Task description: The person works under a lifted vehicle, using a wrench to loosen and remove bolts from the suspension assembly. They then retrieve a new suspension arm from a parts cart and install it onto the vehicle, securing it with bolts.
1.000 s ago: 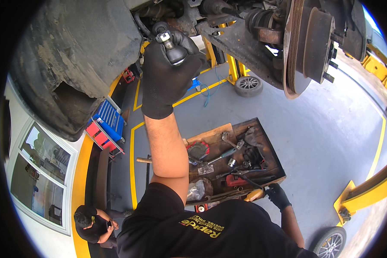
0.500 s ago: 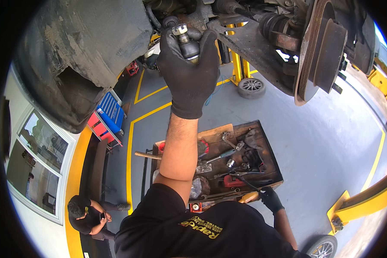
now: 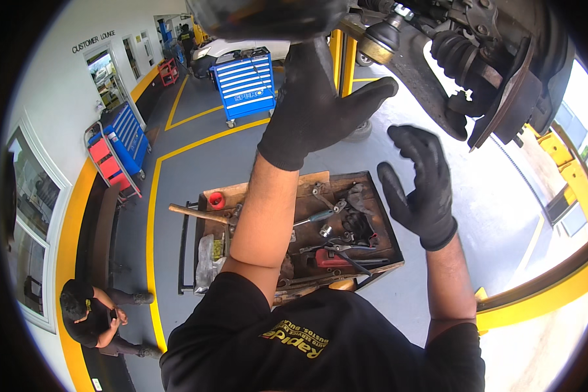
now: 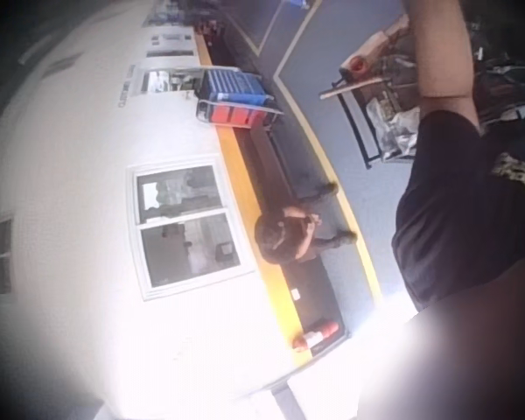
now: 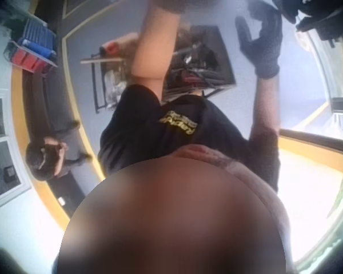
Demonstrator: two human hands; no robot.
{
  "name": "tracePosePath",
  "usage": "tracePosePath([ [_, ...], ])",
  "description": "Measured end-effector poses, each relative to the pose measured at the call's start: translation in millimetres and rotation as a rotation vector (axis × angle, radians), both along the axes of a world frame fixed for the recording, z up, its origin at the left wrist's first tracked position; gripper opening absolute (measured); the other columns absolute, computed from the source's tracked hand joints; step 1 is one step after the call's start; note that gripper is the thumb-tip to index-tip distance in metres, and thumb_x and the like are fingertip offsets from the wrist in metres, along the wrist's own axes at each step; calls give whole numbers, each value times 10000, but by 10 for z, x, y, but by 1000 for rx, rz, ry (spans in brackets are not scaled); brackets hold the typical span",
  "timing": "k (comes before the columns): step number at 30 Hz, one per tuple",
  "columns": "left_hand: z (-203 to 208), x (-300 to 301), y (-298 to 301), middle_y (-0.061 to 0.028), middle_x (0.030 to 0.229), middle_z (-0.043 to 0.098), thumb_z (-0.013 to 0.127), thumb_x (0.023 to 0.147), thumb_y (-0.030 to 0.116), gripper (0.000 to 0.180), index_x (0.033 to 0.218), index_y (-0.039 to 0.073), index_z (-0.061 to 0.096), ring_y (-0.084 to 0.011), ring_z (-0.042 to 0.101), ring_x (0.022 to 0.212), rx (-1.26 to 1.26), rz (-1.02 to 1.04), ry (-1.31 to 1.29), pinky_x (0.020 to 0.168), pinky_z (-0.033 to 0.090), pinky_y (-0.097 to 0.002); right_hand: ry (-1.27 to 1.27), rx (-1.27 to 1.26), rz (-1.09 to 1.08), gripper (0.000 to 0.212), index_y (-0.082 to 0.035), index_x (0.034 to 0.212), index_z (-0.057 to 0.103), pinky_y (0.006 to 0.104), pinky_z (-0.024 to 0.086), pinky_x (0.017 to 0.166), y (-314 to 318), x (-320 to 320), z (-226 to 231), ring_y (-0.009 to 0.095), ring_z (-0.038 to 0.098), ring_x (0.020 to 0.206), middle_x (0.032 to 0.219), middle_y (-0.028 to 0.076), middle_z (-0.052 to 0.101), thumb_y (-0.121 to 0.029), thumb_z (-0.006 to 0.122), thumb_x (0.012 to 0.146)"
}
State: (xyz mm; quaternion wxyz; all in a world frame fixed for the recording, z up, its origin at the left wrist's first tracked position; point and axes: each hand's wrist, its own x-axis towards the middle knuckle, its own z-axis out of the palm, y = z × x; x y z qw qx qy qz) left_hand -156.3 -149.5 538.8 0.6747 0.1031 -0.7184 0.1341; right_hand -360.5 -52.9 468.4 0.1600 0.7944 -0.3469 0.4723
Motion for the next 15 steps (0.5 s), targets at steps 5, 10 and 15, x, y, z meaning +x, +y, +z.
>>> tracePosePath([
  [5,-901,525,-191,-232,1355,534,865,810,273,684,1331,1,516,-397,529,1277,324,-172,88,1091,444,-485,639,-705,-604,578,-198,1382,671,451,496,988,-66,414,1083,319,593,1257,1315,131,659,-247,848,834],
  [10,-1769,978,-674,-189,1254,598,840,841,177,564,1289,2,546,-356,590,1205,598,-325,147,1057,469,-460,1192,-719,-783,444,-278,1284,739,418,558,939,-296,491,1599,294,694,1072,1203,33,717,-317,814,848],
  [15,-2574,1059,-1020,-170,1255,610,805,884,192,512,1297,8,565,-313,625,1158,912,-530,133,1020,503,-427,1340,-672,-590,345,-134,1097,802,381,624,815,-367,297,1977,300,745,940,1089,77,751,-267,857,784],
])
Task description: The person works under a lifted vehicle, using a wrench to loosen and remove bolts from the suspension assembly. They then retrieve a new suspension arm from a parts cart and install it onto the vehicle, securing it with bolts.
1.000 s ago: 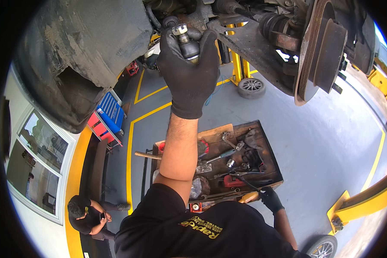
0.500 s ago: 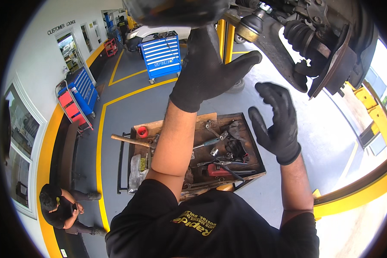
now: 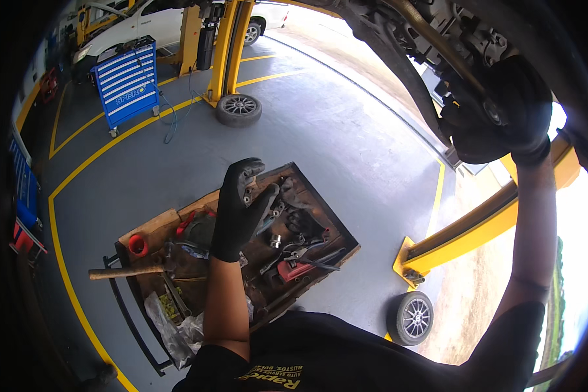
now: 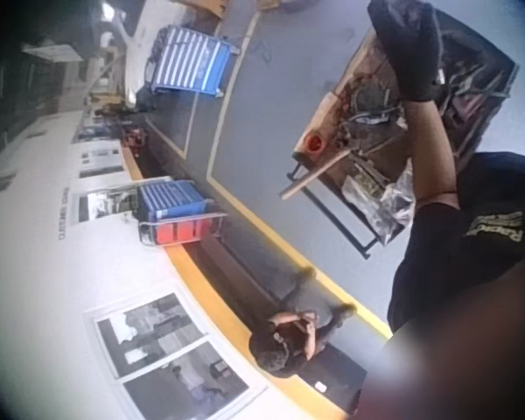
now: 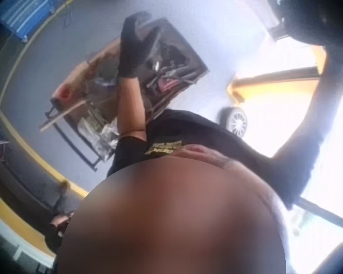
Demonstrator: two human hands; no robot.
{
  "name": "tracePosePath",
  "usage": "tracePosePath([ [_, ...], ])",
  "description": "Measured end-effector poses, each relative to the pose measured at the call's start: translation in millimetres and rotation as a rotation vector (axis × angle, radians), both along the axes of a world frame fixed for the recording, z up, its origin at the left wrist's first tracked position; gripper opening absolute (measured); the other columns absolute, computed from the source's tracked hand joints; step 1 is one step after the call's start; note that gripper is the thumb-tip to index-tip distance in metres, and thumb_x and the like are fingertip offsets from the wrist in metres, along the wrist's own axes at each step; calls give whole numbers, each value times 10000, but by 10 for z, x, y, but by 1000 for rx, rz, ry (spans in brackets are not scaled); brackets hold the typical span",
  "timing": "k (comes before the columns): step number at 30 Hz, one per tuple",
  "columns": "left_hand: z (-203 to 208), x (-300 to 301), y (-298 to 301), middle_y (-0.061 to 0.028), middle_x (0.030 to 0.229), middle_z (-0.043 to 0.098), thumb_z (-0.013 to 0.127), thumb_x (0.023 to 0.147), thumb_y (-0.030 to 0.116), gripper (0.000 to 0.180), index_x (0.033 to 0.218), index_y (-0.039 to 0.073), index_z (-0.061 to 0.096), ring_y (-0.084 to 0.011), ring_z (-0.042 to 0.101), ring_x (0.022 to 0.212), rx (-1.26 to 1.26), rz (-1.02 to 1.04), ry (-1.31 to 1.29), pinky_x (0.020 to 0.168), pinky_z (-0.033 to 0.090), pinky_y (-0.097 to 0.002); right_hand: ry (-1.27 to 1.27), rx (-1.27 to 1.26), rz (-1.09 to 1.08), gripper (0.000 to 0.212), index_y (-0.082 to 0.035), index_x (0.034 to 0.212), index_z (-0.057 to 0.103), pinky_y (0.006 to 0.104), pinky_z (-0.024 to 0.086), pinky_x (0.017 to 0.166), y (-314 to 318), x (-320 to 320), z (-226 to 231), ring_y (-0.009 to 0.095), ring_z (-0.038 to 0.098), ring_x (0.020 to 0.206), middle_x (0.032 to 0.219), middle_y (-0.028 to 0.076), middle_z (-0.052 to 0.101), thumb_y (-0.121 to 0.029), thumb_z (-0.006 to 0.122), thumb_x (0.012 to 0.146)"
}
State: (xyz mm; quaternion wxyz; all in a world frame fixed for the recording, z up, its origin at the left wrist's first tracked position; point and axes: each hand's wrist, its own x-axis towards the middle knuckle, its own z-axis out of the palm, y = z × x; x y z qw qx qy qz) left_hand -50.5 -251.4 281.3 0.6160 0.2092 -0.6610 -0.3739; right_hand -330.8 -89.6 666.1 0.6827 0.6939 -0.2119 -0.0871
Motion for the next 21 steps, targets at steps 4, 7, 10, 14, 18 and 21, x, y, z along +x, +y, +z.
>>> tracePosePath([
  [4,-355,-267,-57,-168,1251,632,777,914,198,455,1283,13,585,-298,639,1150,290,-320,54,1007,509,-409,-419,76,55,230,-41,1059,798,356,615,850,8,21,-180,284,776,930,998,118,794,-61,826,831],
  [7,-495,-512,-95,-167,1216,648,771,921,198,412,1250,18,599,-282,640,1152,328,-412,-4,993,514,-397,-690,-42,115,166,-39,1057,754,335,608,881,-88,199,-483,239,776,967,1036,97,800,-54,792,896],
  [10,-604,-757,-81,-162,1143,675,781,912,184,382,1207,10,612,-283,667,1087,271,-500,-8,943,537,-396,-1370,269,215,229,-14,1145,699,336,593,912,-179,530,-678,257,753,1043,1128,135,771,-53,756,926],
  [14,-763,-948,83,-164,1127,694,782,919,196,395,1220,-1,618,-253,688,1055,210,-712,-46,919,555,-371,-1384,115,-198,283,-8,1228,647,291,604,786,-235,997,-828,201,749,870,1013,120,744,-134,696,979],
  [18,-959,-845,240,-178,1030,683,814,871,195,345,1103,-11,663,-307,680,969,233,-907,-179,844,547,-405,-842,-117,-198,127,-22,1125,632,291,594,779,-243,827,-839,214,731,874,899,94,675,-60,642,1004],
  [21,-1087,-887,260,-165,980,676,830,851,190,393,1133,-9,642,-304,681,919,-15,-761,-105,801,545,-419,-744,-338,-316,61,-27,1035,627,301,569,752,-57,729,-819,233,706,858,875,96,643,14,622,990],
])
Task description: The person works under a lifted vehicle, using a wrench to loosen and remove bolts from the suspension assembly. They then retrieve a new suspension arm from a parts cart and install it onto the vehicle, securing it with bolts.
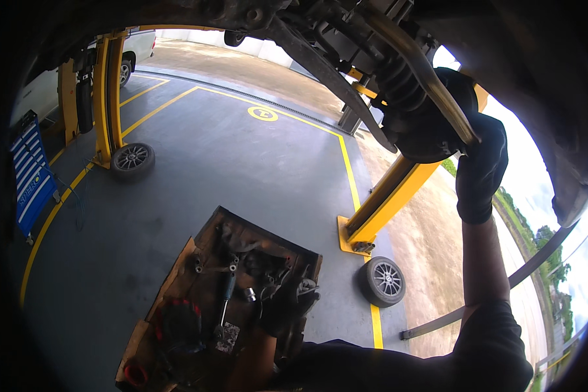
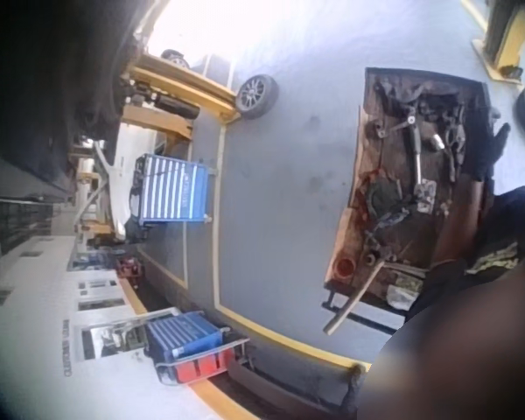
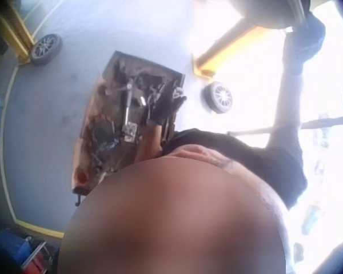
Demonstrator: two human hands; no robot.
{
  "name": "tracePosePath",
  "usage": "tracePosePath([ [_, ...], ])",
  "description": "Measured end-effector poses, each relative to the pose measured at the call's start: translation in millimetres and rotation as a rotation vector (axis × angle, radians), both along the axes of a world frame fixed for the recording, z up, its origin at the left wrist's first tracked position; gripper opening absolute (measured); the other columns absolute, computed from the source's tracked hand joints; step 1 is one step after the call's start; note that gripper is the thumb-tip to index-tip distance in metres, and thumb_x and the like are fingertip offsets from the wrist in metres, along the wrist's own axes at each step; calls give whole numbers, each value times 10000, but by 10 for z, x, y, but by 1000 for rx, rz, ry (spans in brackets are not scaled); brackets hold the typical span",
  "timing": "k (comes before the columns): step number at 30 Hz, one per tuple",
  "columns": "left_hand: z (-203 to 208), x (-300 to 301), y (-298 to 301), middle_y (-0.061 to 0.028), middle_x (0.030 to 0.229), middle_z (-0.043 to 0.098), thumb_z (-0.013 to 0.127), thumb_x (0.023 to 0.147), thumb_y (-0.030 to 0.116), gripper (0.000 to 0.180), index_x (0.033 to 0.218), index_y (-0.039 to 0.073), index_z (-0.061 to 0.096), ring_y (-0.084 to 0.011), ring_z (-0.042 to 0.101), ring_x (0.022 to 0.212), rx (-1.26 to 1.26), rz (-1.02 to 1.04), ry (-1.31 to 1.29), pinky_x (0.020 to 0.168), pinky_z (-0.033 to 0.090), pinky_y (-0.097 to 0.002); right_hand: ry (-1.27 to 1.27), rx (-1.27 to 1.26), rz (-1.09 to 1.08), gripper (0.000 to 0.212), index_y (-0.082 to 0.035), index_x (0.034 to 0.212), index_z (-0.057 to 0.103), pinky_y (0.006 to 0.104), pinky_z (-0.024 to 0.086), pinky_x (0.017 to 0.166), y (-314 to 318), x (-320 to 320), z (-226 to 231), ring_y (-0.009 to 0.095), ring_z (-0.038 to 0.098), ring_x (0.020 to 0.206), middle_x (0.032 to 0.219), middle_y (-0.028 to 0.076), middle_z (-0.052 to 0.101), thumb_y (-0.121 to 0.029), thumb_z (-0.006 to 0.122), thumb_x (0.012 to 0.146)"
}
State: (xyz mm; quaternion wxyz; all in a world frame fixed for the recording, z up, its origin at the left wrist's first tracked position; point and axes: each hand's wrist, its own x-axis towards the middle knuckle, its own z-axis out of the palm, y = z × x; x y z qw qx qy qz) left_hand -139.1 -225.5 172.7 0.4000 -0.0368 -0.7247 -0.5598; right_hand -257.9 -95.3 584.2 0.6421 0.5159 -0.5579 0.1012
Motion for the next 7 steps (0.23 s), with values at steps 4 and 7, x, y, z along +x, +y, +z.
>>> tracePosePath([
  [4,-119,34,45,-144,1031,601,831,856,200,536,1275,20,550,-313,611,1028,33,-209,-135,893,494,-470,94,-23,-175,60,-27,1011,631,313,542,711,76,-104,7,252,688,808,878,104,644,15,633,967],
  [7,-124,47,35,-188,1432,392,797,893,223,767,1504,39,371,-398,383,1355,17,-283,-244,1108,365,-508,53,48,-112,75,-15,1040,633,316,535,699,97,-87,33,257,691,789,889,106,647,-13,614,967],
])
